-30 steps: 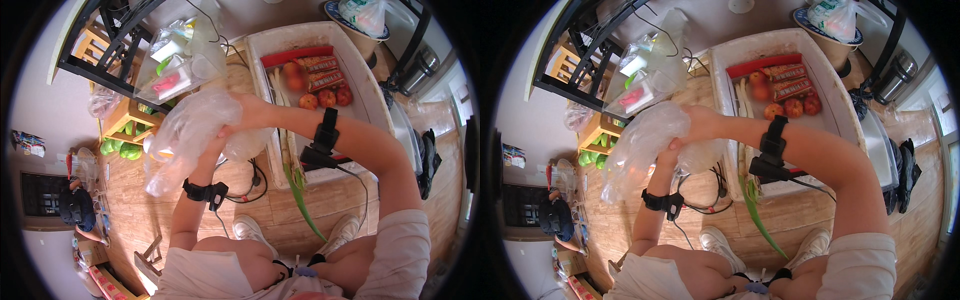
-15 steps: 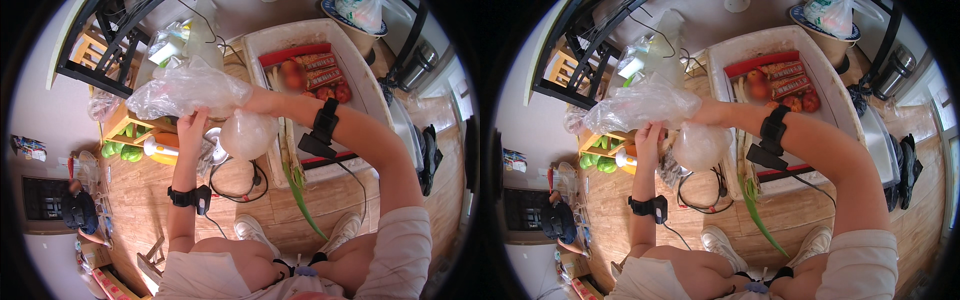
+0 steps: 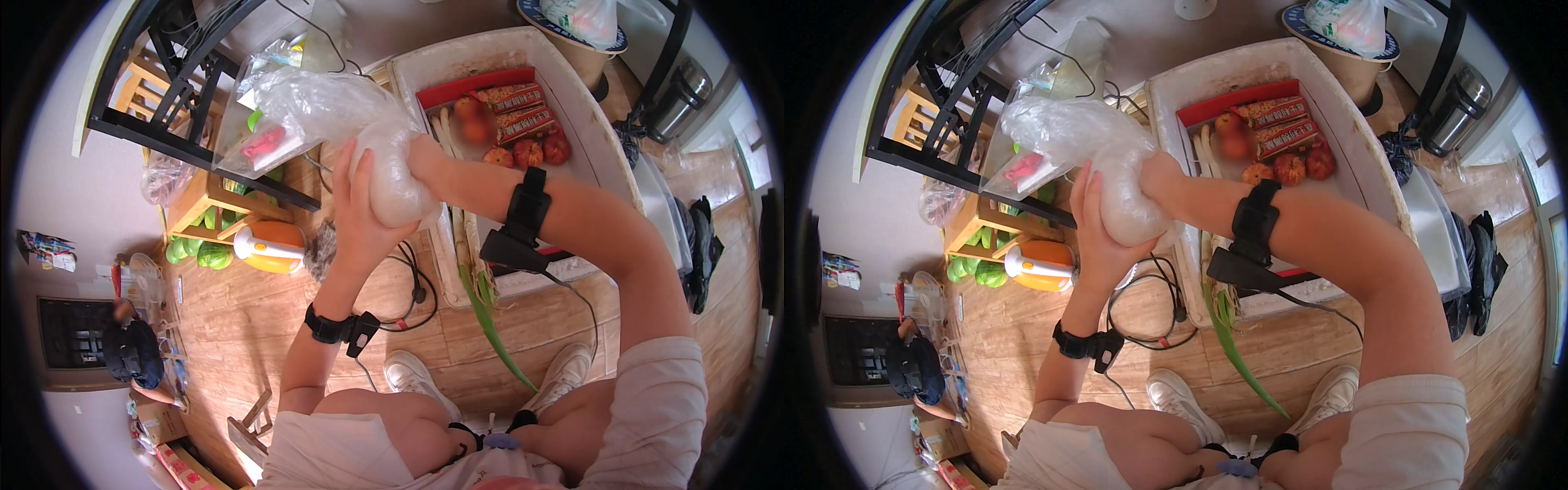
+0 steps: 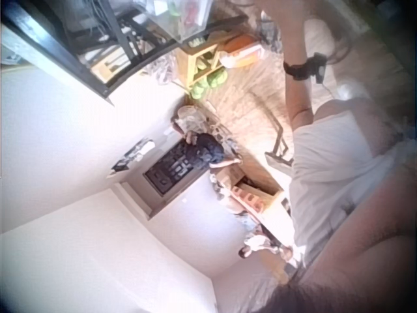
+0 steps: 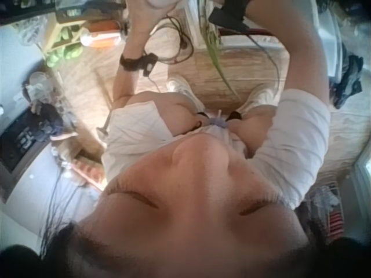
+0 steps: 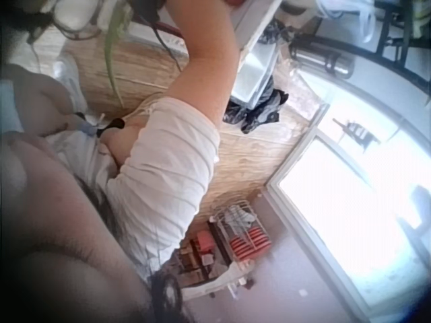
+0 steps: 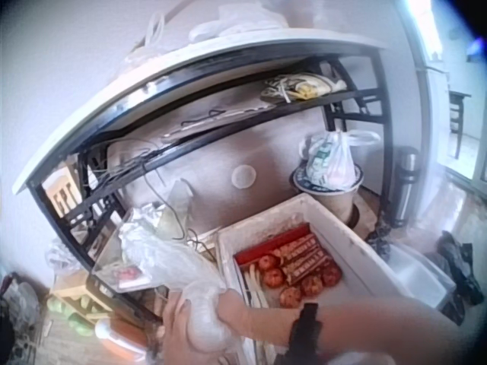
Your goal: The person packs various items into a white styrofoam box, including apples, snack packages, and a large green scallion, then covers them with plastic bags.
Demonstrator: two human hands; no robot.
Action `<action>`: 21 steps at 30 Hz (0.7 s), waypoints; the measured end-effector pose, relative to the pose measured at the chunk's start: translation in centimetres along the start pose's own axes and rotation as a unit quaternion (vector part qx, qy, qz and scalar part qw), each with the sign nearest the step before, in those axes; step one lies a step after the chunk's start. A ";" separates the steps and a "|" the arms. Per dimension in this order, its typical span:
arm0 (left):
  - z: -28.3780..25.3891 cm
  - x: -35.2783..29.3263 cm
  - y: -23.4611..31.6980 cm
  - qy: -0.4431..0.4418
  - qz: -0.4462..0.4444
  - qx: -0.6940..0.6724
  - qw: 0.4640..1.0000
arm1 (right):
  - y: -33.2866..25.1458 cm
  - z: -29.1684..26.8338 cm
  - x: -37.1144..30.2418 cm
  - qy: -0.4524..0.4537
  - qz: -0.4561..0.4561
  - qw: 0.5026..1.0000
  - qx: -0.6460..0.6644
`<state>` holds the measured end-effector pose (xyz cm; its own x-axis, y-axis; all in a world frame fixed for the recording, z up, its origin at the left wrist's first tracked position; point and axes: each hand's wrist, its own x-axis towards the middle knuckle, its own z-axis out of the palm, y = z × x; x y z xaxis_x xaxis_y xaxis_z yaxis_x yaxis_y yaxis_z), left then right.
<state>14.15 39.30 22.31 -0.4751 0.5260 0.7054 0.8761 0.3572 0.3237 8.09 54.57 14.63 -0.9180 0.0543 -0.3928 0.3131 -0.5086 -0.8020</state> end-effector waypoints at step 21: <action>-1.9 -2.1 -3.7 0.104 -0.154 -0.028 0.982 | -4.9 -0.8 -5.6 -0.071 0.071 0.995 -0.006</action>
<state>12.06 35.42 20.85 -0.6963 0.2283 0.6805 0.6995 0.4283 0.5721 11.85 57.44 20.38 -0.8887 -0.1399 -0.4366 0.4451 -0.4915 -0.7485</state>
